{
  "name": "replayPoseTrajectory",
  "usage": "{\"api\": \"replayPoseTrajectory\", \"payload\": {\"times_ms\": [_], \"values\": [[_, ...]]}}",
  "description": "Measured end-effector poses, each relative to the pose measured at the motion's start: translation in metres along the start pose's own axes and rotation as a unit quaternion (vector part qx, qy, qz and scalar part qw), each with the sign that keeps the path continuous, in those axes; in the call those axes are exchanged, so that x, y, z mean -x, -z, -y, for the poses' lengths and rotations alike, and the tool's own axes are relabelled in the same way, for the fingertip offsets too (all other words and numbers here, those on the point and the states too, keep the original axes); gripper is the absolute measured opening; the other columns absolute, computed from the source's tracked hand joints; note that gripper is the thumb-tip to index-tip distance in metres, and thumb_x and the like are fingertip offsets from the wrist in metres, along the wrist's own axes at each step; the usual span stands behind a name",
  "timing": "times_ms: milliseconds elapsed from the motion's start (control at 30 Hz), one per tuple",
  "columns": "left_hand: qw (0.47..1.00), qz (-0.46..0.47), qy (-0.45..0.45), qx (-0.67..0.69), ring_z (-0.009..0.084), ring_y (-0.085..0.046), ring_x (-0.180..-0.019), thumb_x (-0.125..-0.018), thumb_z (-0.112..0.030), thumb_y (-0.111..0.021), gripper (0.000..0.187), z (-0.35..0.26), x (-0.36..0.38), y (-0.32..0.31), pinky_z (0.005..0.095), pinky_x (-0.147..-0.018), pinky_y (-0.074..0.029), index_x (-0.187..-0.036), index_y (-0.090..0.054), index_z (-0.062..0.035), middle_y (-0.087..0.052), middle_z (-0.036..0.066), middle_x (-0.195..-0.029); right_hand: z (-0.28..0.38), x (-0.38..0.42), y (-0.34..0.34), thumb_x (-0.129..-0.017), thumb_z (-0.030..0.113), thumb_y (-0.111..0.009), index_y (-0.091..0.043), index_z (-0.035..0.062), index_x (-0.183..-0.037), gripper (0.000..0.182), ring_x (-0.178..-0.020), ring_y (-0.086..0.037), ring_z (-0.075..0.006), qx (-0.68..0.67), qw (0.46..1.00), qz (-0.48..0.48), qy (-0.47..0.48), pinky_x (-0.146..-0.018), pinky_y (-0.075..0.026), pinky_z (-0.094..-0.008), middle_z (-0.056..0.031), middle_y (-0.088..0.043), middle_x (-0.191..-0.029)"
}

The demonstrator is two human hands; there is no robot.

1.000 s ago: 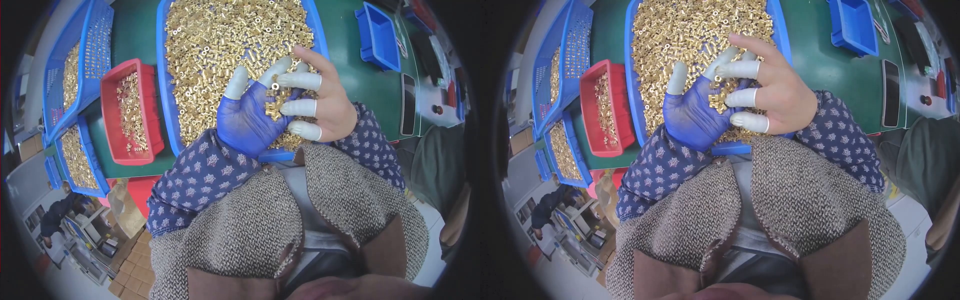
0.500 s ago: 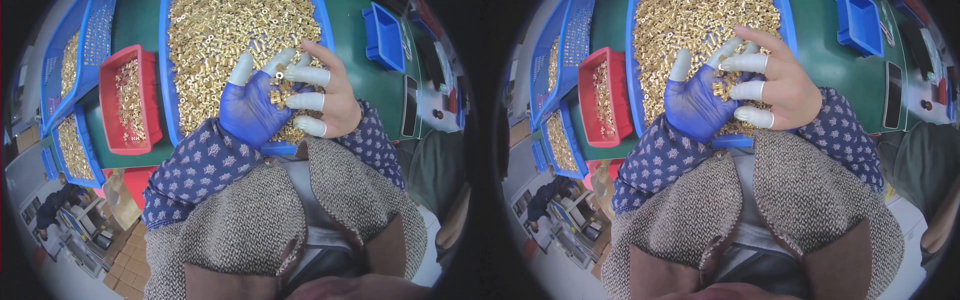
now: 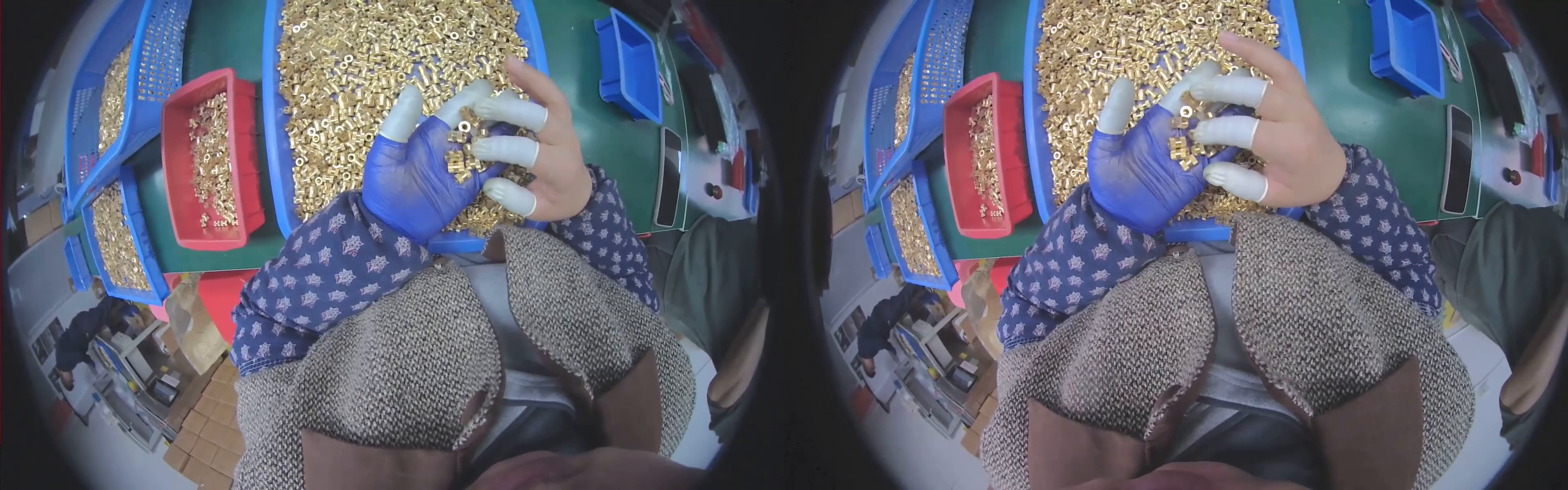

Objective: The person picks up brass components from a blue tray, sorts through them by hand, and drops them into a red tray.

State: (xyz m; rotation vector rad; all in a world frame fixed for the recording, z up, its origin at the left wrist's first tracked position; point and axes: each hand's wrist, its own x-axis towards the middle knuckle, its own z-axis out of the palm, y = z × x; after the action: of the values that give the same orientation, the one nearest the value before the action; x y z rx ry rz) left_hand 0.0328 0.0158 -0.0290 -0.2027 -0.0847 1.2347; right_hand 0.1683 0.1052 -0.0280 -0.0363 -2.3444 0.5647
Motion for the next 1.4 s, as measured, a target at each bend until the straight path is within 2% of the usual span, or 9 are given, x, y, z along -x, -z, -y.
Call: {"api": "replayPoseTrajectory", "payload": {"times_ms": [167, 267, 367, 467, 733, 900, 967, 1067, 1400], "values": [[1.000, -0.001, -0.010, -0.006, 0.0140, -0.037, -0.082, -0.084, -0.050, -0.034, 0.052, 0.002, 0.000, 0.000, 0.0307, -0.067, -0.030, -0.116, -0.043, -0.0098, -0.040, 0.000, -0.101, -0.002, 0.000, 0.002, -0.082, 0.029, -0.049, -0.056, 0.0103, -0.096, 0.025, -0.115, -0.033, -0.0408, -0.017, 1.000, -0.021, 0.014, -0.095, -0.028, -0.0503, -0.0172, -0.050, -0.107], [0.999, 0.009, -0.023, 0.026, 0.0243, -0.033, -0.119, -0.084, -0.049, -0.036, 0.063, -0.001, 0.003, 0.009, 0.0406, -0.095, -0.032, -0.128, -0.028, -0.0046, -0.028, 0.015, -0.132, -0.001, 0.000, 0.011, -0.085, 0.028, -0.040, -0.052, 0.0102, -0.097, 0.025, -0.114, -0.031, -0.0422, 0.015, 0.999, -0.033, -0.022, -0.091, -0.032, -0.0471, -0.0151, -0.047, -0.111], [0.987, -0.114, -0.055, -0.102, 0.0255, -0.032, -0.120, -0.085, -0.048, -0.034, 0.060, -0.002, 0.005, -0.015, 0.0440, -0.101, -0.024, -0.126, -0.033, -0.0044, -0.032, 0.012, -0.130, -0.004, 0.003, 0.013, -0.083, 0.020, -0.039, -0.052, 0.0101, -0.102, 0.025, -0.116, -0.030, -0.0401, 0.028, 0.997, -0.056, -0.046, -0.092, -0.033, -0.0473, -0.0141, -0.044, -0.115], [0.983, -0.119, -0.097, -0.098, 0.0308, -0.039, -0.113, -0.083, -0.046, -0.042, 0.060, -0.005, 0.006, -0.016, 0.0410, -0.098, -0.031, -0.125, -0.034, -0.0040, -0.038, 0.018, -0.123, -0.012, -0.001, 0.012, -0.090, 0.020, -0.030, -0.048, 0.0062, -0.103, 0.026, -0.101, -0.046, -0.0240, 0.077, 0.995, -0.060, 0.001, -0.094, -0.031, -0.0508, -0.0070, -0.049, -0.101], [0.928, -0.106, -0.350, -0.073, 0.0379, -0.046, -0.100, -0.084, -0.033, -0.041, 0.048, -0.041, 0.048, -0.039, 0.0466, -0.085, -0.040, -0.116, -0.038, 0.0034, -0.042, 0.024, -0.114, -0.005, 0.000, 0.012, -0.088, 0.014, -0.034, -0.047, 0.0098, -0.101, 0.018, -0.108, -0.038, -0.0348, 0.067, 0.996, -0.048, -0.029, -0.093, -0.033, -0.0518, -0.0118, -0.045, -0.108], [0.763, -0.202, -0.544, -0.283, 0.0292, -0.040, -0.111, -0.084, -0.032, -0.038, 0.045, -0.076, 0.091, -0.062, 0.0456, -0.094, -0.029, -0.116, -0.044, -0.0015, -0.045, 0.015, -0.118, -0.002, -0.002, 0.012, -0.087, 0.012, -0.034, -0.048, 0.0072, -0.094, 0.016, -0.099, -0.047, -0.0245, 0.070, 0.995, -0.074, -0.023, -0.094, -0.033, -0.0524, -0.0085, -0.049, -0.097], [0.650, -0.362, -0.546, -0.385, 0.0199, -0.060, -0.083, -0.074, -0.019, -0.059, 0.031, -0.065, 0.084, -0.077, 0.0283, -0.077, -0.049, -0.098, -0.058, 0.0004, -0.061, 0.011, -0.095, -0.004, -0.001, 0.012, -0.087, 0.013, -0.036, -0.050, 0.0076, -0.097, 0.018, -0.102, -0.046, -0.0266, 0.061, 0.995, -0.082, 0.004, -0.094, -0.033, -0.0502, -0.0115, -0.049, -0.102], [0.476, -0.426, -0.380, -0.668, 0.0173, -0.036, -0.117, -0.084, -0.020, -0.048, 0.041, -0.085, 0.103, -0.051, 0.0287, -0.100, -0.028, -0.121, -0.042, -0.0021, -0.041, 0.010, -0.124, -0.011, 0.001, 0.012, -0.088, 0.007, -0.034, -0.049, 0.0059, -0.090, 0.016, -0.094, -0.047, -0.0227, 0.102, 0.988, -0.111, 0.022, -0.094, -0.035, -0.0478, -0.0100, -0.048, -0.095], [0.154, 0.280, -0.082, -0.944, 0.0382, -0.038, -0.109, -0.082, -0.027, -0.046, 0.046, -0.025, -0.006, -0.006, 0.0473, -0.090, -0.030, -0.122, -0.039, -0.0063, -0.035, 0.021, -0.125, -0.037, 0.019, 0.039, -0.088, 0.012, -0.042, -0.057, 0.0050, -0.098, 0.019, -0.100, -0.049, -0.0232, 0.125, 0.978, -0.160, -0.052, -0.091, -0.037, -0.0354, -0.0100, -0.053, -0.103]]}}
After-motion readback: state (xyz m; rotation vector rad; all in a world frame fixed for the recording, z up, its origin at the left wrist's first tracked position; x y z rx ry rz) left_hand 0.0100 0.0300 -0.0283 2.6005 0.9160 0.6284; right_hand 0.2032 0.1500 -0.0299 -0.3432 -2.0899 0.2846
